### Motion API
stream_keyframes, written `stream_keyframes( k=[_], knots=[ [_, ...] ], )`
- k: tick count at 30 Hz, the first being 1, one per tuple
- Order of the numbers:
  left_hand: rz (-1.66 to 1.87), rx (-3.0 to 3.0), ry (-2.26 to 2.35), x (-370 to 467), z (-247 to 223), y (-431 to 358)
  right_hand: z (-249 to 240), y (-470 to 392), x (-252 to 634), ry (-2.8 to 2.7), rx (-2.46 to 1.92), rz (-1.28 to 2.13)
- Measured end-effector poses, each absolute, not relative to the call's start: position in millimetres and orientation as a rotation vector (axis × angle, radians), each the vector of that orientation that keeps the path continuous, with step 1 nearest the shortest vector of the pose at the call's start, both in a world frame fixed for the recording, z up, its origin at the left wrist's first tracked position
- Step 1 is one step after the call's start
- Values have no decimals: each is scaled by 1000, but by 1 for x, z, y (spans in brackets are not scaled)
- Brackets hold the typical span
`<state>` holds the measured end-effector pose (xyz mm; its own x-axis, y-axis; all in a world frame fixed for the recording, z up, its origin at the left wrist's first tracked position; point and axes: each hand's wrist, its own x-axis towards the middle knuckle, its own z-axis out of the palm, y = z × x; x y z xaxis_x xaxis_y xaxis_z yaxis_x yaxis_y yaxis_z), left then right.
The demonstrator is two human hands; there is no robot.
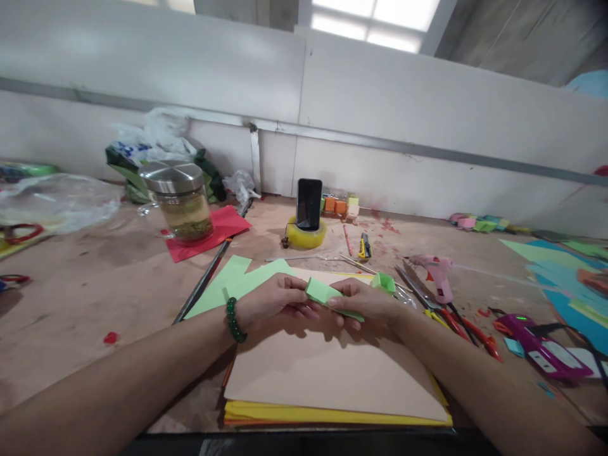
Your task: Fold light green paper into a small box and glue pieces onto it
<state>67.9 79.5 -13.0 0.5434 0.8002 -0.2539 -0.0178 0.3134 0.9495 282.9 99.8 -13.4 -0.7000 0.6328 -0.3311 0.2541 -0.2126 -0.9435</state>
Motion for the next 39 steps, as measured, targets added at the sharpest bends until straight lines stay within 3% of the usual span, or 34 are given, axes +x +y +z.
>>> stream_keyframes(
  k=[39],
  knots=[
    [578, 1176, 1037, 80, -9, 69, -11, 97, 276, -1903, -1138, 1988]
  ],
)
